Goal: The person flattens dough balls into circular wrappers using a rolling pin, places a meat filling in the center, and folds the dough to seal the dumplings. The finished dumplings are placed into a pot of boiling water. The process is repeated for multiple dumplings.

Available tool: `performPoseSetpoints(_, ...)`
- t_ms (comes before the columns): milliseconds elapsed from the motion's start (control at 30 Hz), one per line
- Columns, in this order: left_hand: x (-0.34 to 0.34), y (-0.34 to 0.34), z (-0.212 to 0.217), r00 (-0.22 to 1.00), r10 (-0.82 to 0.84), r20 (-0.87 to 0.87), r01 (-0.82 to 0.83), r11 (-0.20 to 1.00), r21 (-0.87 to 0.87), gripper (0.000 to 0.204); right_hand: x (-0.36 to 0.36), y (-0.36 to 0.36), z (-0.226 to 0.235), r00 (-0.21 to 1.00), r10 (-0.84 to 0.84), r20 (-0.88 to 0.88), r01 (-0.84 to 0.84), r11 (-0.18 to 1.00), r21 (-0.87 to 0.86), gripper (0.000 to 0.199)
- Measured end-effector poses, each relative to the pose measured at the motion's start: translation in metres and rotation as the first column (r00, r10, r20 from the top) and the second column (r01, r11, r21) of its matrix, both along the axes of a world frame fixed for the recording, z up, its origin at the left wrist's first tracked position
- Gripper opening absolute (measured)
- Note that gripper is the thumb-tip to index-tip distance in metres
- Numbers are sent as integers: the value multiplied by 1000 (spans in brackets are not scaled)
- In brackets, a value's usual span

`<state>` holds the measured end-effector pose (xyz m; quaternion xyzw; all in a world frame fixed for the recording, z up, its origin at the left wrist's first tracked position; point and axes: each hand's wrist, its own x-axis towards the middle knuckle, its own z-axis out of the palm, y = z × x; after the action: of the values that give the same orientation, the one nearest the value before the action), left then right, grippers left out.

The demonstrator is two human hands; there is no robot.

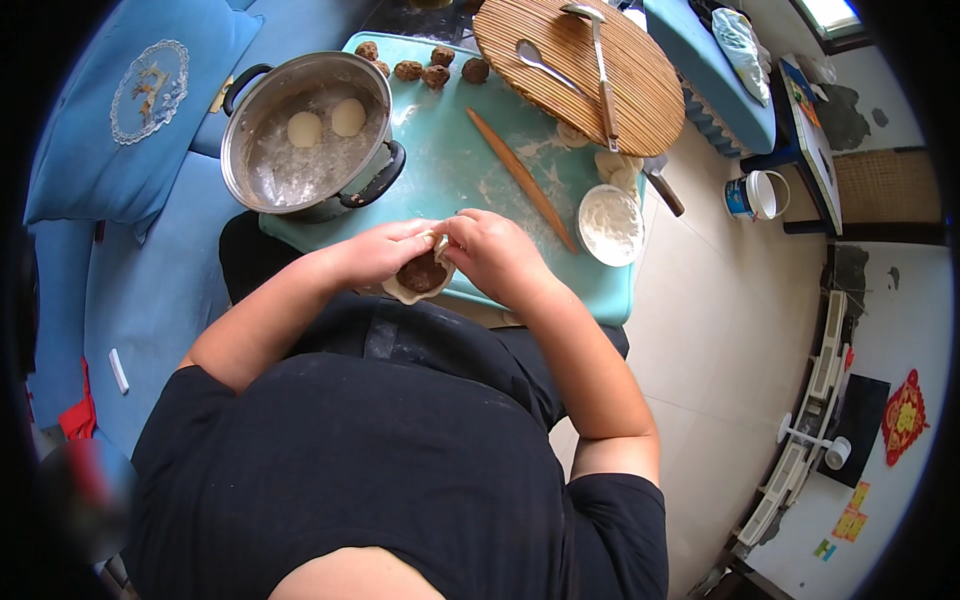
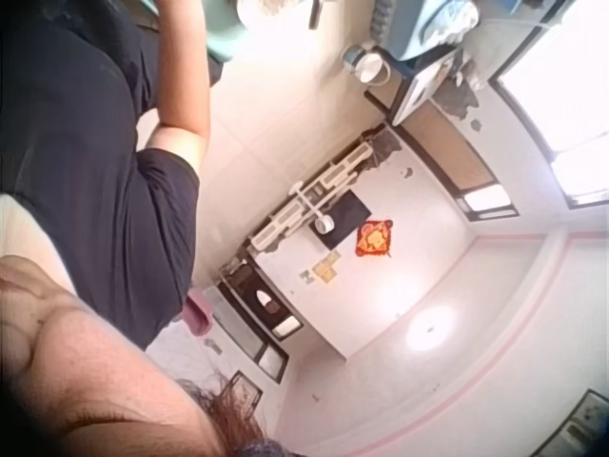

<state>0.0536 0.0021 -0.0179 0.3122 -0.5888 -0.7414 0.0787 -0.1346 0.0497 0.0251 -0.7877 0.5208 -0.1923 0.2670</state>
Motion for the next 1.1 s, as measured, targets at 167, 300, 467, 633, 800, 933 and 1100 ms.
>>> performPoseSetpoints(167, 2, -2, 6, 984, 174, 40, -178, 948, 264, 62, -1, 1, -11, 994, -97, -54, 89, 985, -148, 12)
performPoseSetpoints(300, 7, -9, -4, 967, 255, -28, -228, 905, 360, 49, -4, 1, -12, 969, -245, 23, 246, 966, -75, 11)
performPoseSetpoints(467, -5, 8, -12, 879, 444, -175, -322, 822, 470, 38, 4, 2, -11, 981, -188, 55, 194, 972, -129, 14)
performPoseSetpoints(633, -6, 10, -7, 888, 413, -201, -317, 868, 382, 37, 8, 1, -4, 972, -212, 102, 220, 973, -71, 21)
performPoseSetpoints(800, -8, 9, -12, 898, 373, -232, -300, 907, 295, 34, 9, 0, -4, 980, -193, 47, 194, 980, -30, 24)
performPoseSetpoints(933, -6, 8, -15, 908, 356, -222, -278, 906, 318, 33, 5, 1, -14, 980, -186, 68, 189, 980, -53, 18)
performPoseSetpoints(1100, -7, 8, -7, 928, 342, -150, -276, 898, 343, 36, 8, 2, -14, 989, -148, -1, 147, 980, -132, 10)
